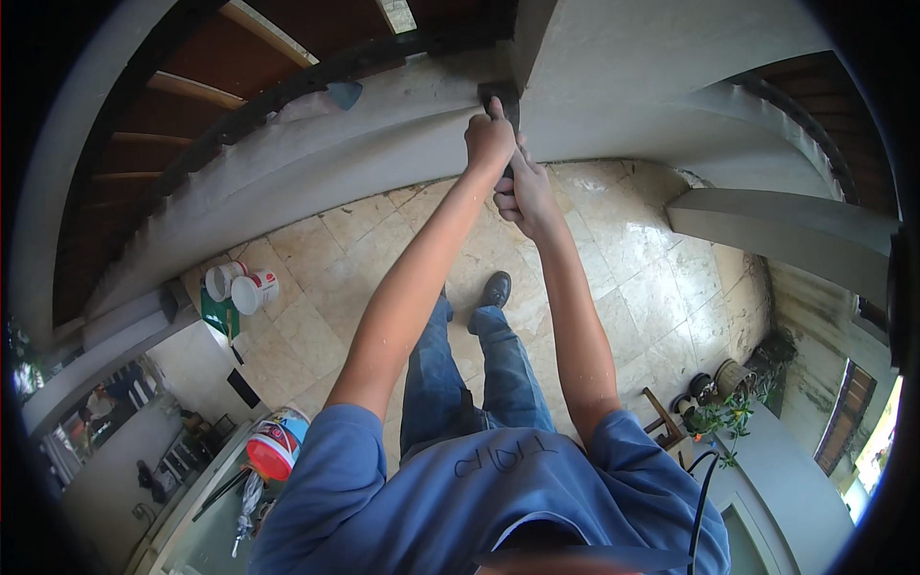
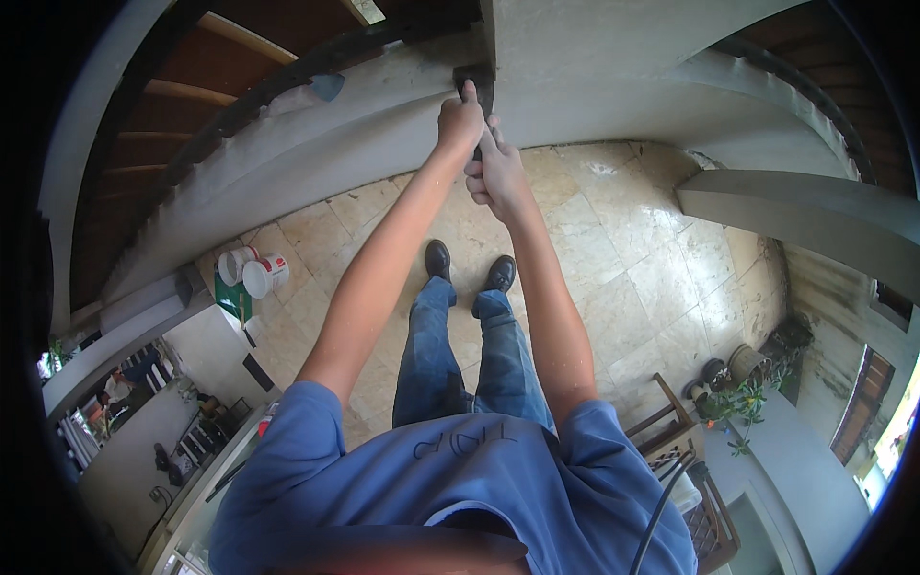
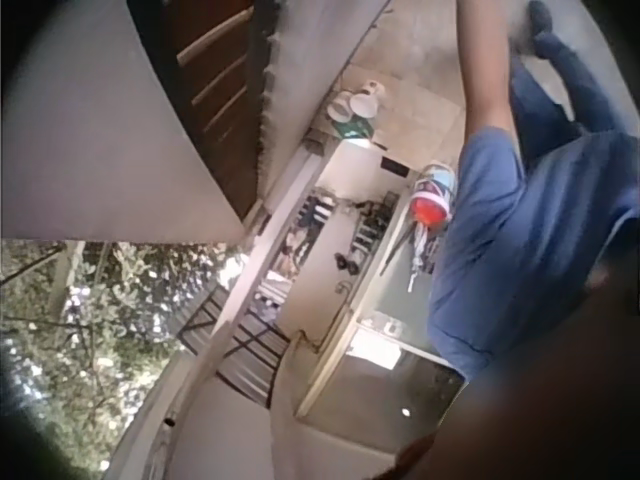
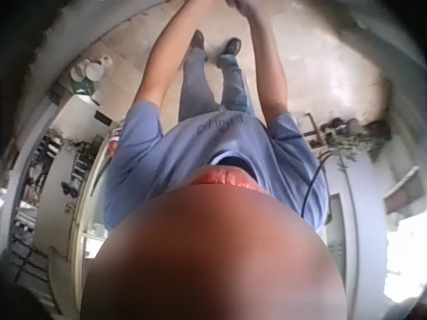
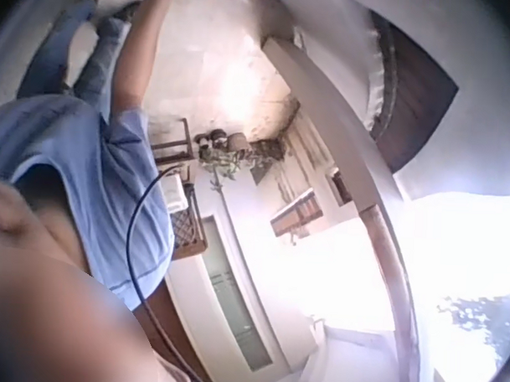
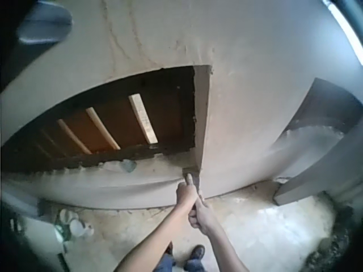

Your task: Apply plaster and smooth the surface on a wall using a spatula and sanding block.

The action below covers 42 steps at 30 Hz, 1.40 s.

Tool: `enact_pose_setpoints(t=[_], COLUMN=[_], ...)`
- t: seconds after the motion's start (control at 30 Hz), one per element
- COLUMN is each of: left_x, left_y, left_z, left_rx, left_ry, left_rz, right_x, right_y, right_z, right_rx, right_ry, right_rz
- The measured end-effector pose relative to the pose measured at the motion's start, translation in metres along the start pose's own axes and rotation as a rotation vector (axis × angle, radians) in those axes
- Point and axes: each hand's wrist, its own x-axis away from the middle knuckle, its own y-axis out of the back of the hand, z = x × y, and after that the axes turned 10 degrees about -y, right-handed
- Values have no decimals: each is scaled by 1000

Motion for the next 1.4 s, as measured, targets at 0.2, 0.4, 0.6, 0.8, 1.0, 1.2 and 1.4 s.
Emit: enact_pose_setpoints(t=[0.2,0.4,0.6,0.8,1.0,1.2,1.4], left_x=[2,34,46,22,13,32,29], left_y=[3,6,5,12,23,49,80], left_z=[11,12,14,35,27,-41,-19], left_rx=[-104,-58,33,629,355,-441,-414], left_ry=[-74,2,33,206,79,-228,-179], left_rz=[-41,41,56,263,152,164,179], right_x=[0,25,27,37,67,62,32], right_y=[0,0,9,-2,-26,-26,-50], right_z=[-18,-34,-32,-20,10,55,93], right_rx=[-2,-14,24,493,896,440,499], right_ry=[68,55,-23,133,892,1179,1415], right_rz=[-20,-75,-77,-251,-592,-491,-367])
